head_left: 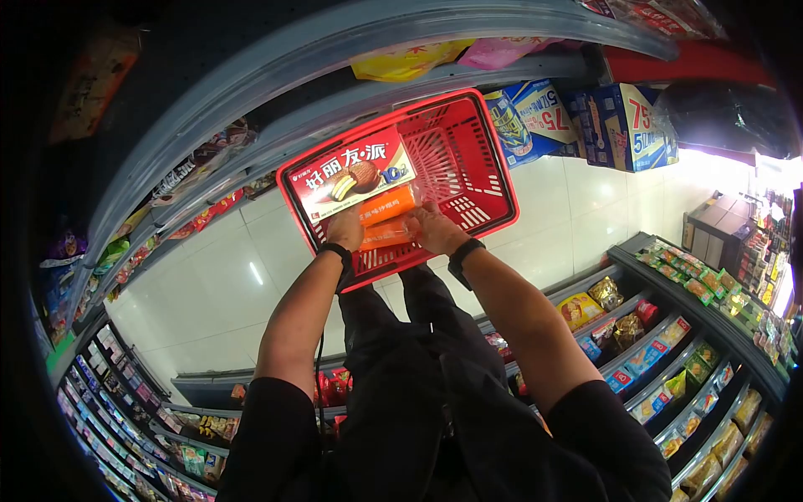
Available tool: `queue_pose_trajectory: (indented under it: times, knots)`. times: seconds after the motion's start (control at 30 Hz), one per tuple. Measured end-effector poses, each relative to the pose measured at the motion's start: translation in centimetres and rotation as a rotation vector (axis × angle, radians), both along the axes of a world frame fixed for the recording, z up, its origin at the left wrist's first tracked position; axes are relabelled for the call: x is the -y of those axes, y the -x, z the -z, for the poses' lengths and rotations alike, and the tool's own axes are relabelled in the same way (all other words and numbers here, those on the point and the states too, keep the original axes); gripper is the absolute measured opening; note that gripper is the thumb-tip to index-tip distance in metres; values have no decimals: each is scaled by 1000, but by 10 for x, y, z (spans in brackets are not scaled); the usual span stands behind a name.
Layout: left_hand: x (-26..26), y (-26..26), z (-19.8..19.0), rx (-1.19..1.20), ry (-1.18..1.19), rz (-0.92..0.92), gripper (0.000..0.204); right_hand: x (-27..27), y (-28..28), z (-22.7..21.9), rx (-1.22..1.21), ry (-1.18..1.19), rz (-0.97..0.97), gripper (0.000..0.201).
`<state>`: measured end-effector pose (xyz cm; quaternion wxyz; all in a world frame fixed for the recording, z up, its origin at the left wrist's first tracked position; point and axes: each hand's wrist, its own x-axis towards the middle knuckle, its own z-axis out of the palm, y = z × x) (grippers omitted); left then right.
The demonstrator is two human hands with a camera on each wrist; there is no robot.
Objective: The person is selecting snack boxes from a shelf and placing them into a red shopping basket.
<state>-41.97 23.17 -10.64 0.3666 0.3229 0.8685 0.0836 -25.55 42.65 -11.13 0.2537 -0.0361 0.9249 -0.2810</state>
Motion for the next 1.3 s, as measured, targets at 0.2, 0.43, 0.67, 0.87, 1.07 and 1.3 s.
queue_pose_trajectory:
  times: [0.2,0.43,0.67,0.87,1.07,1.3]
  knots:
    - [-1,-15,23,28,-50,-39,68,-10,9,-61,363,-102,512,46]
    - [1,-21,-11,39,55,-58,72,-28,-1,-86,272,-63,568,42]
    - [44,-4,-68,200,-184,-115,42,-36,-26,-98,66,94,695,38]
    - [90,-10,-124,446,-438,-560,33,-36,-41,-138,32,269,711,35]
    - [126,-19,-213,516,-668,-869,37,-31,-27,-155,-24,449,690,31]
    - [175,-9,-252,412,-885,-1004,35,1,125,-284,-249,749,562,36]
